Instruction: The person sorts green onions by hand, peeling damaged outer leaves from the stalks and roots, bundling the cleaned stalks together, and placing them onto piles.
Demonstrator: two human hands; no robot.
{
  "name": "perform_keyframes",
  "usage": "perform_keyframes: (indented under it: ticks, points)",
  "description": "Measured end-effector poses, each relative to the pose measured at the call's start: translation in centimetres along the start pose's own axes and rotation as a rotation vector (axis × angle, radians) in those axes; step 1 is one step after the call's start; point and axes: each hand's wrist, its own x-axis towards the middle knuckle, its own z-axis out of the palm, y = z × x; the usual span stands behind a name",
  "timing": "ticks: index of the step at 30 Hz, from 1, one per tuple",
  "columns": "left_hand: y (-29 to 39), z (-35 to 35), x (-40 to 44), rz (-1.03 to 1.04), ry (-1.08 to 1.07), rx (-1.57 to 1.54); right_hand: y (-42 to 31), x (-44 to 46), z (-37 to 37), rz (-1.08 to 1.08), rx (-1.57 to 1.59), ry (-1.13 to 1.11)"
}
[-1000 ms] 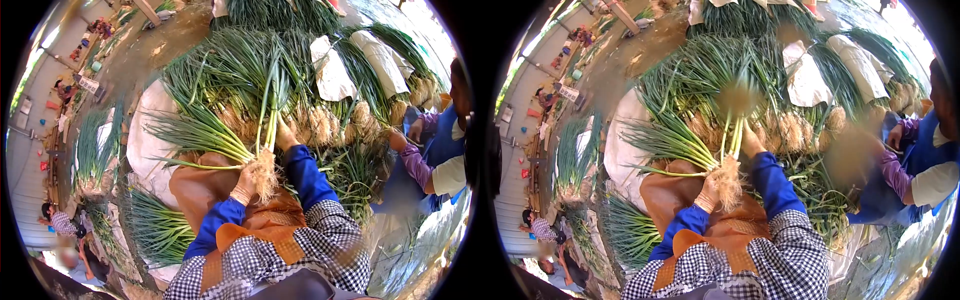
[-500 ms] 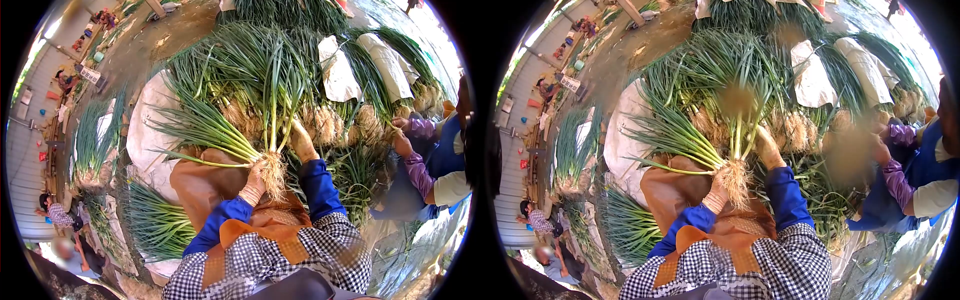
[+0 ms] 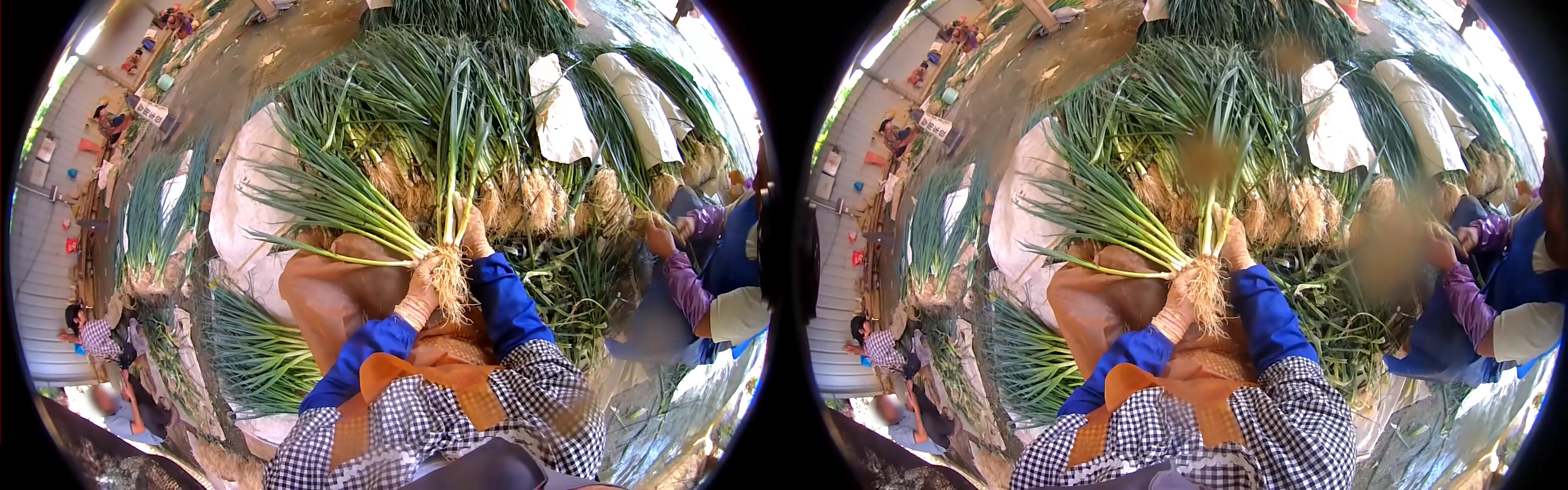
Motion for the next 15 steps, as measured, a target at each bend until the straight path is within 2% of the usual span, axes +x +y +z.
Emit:
perform_keyframes:
  ticks: [2,3,4,6,8,9,10,11,15]
  points:
    - [-0.1,-0.9,0.7,0.051,0.023,0.071,-0.1,-0.6,-0.1,0.616,0.714,0.03]
    - [-0.1,-0.2,0.2,0.047,0.022,0.072,-1.5,-0.8,-0.4,0.592,0.482,0.08]
    - [0.0,0.5,-0.3,0.045,0.025,0.074,-3.0,-1.6,-2.1,0.288,-0.29,-0.113]
    - [0.1,0.7,-0.5,0.043,0.03,0.074,-1.5,-3.3,-4.0,0.666,-0.255,-0.179]
    - [0.0,0.1,0.0,-0.012,0.013,0.089,0.3,-6.1,-7.0,0.411,-0.558,-0.339]
    - [-0.1,0.8,-0.3,0.053,0.062,0.114,3.2,-8.6,-8.5,0.38,-0.705,-0.44]
    - [0.0,-0.1,0.3,0.011,0.016,0.092,5.7,-10.7,-9.4,0.35,-0.845,-0.541]
    - [-0.1,0.2,-0.1,0.015,0.003,0.05,5.4,-11.6,-10.0,0.357,-0.843,-0.541]
    - [-0.1,-2.1,1.4,-0.018,-0.109,-0.066,0.5,-11.7,-13.6,0.565,-1.233,-0.999]
